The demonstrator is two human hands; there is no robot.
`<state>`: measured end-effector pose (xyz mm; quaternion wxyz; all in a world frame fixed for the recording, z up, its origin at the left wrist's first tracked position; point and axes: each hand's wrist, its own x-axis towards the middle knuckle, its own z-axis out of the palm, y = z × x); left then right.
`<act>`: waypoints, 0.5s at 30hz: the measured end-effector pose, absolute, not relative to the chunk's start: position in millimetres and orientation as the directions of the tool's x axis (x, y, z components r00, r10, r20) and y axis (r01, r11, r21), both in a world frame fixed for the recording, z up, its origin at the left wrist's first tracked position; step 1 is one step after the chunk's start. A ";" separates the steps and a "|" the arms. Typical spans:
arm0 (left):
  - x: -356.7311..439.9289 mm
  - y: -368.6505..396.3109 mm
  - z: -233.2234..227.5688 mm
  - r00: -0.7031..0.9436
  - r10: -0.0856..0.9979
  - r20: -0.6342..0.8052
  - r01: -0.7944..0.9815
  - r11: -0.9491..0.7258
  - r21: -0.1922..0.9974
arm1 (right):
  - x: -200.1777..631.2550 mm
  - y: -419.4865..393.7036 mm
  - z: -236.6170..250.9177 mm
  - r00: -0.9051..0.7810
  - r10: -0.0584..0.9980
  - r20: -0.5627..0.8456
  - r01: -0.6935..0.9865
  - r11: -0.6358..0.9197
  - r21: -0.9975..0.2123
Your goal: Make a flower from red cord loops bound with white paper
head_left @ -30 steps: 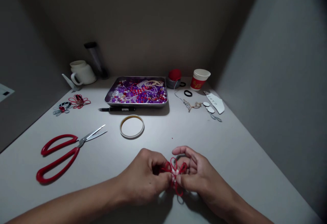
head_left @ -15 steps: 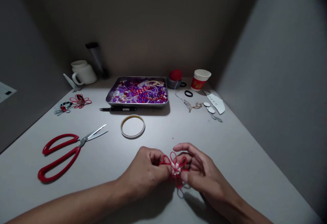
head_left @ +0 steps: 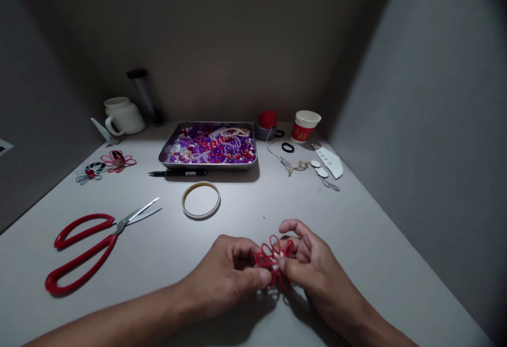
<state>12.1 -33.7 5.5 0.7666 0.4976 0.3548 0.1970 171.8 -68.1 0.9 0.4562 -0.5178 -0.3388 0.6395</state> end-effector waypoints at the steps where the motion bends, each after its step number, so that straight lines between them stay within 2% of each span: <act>1: 12.5 -33.8 6.0 0.657 0.662 -0.360 0.066 0.425 0.903 | 170.6 -68.2 2.5 -0.052 0.931 -0.362 -0.224 -0.364 -0.904; 6: 14.8 -34.0 9.9 0.554 0.725 -0.409 0.162 0.388 0.907 | 166.3 -69.1 4.2 -0.059 0.922 -0.383 -0.251 -0.385 -0.888; 10: 13.9 -34.4 11.2 0.521 0.792 -0.318 0.175 0.265 0.948 | 166.8 -69.2 0.1 -0.057 0.922 -0.383 -0.329 -0.380 -0.864; 15: 11.0 -34.1 9.9 0.557 0.778 -0.291 0.193 0.220 0.956 | 166.6 -67.9 4.2 0.009 0.925 -0.380 -0.251 -0.366 -0.896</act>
